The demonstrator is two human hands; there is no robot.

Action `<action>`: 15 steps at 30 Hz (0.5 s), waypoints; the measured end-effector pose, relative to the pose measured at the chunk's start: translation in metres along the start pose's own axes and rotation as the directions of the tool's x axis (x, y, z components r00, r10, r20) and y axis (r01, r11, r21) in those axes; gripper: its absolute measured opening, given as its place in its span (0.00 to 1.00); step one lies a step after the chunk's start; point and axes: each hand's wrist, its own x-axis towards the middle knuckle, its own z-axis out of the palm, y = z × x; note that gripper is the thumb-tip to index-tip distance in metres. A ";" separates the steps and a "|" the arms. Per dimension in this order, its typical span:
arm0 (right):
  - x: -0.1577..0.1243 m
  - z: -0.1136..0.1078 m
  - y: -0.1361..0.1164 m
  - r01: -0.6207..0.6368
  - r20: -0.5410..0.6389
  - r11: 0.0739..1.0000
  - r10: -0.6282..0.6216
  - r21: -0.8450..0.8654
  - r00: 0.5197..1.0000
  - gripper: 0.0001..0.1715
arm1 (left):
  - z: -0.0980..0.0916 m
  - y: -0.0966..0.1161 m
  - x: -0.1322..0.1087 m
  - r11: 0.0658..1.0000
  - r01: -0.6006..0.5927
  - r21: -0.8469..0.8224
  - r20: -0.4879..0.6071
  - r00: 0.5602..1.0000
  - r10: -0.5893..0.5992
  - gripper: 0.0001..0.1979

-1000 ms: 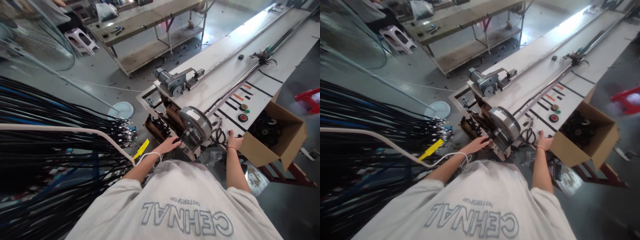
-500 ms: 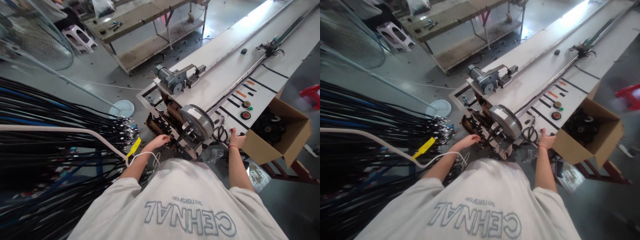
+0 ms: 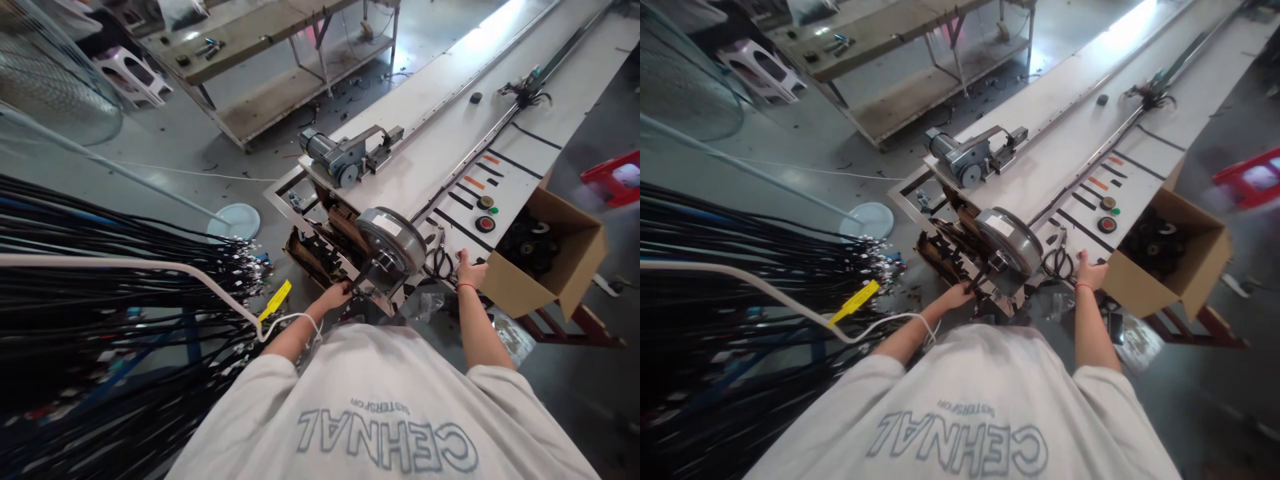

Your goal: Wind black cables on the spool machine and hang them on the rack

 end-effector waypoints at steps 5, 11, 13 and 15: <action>0.003 0.000 0.002 0.013 0.010 1.000 -0.013 0.012 1.000 0.44 | -0.042 -0.024 -0.076 0.999 -0.004 -0.049 0.009 1.000 0.004 0.17; 0.004 0.001 0.001 0.018 0.012 0.999 -0.019 0.052 1.000 0.44 | -0.054 -0.004 -0.118 0.981 0.012 -0.194 -0.151 0.988 -0.042 0.23; 0.004 0.001 0.002 0.017 0.015 0.998 -0.018 0.058 1.000 0.43 | -0.048 0.007 -0.113 0.970 -0.014 -0.243 -0.177 0.984 -0.030 0.26; 0.004 0.001 0.002 0.016 0.022 0.998 -0.017 0.063 1.000 0.43 | -0.043 0.016 -0.104 0.961 -0.034 -0.273 -0.213 0.977 -0.026 0.27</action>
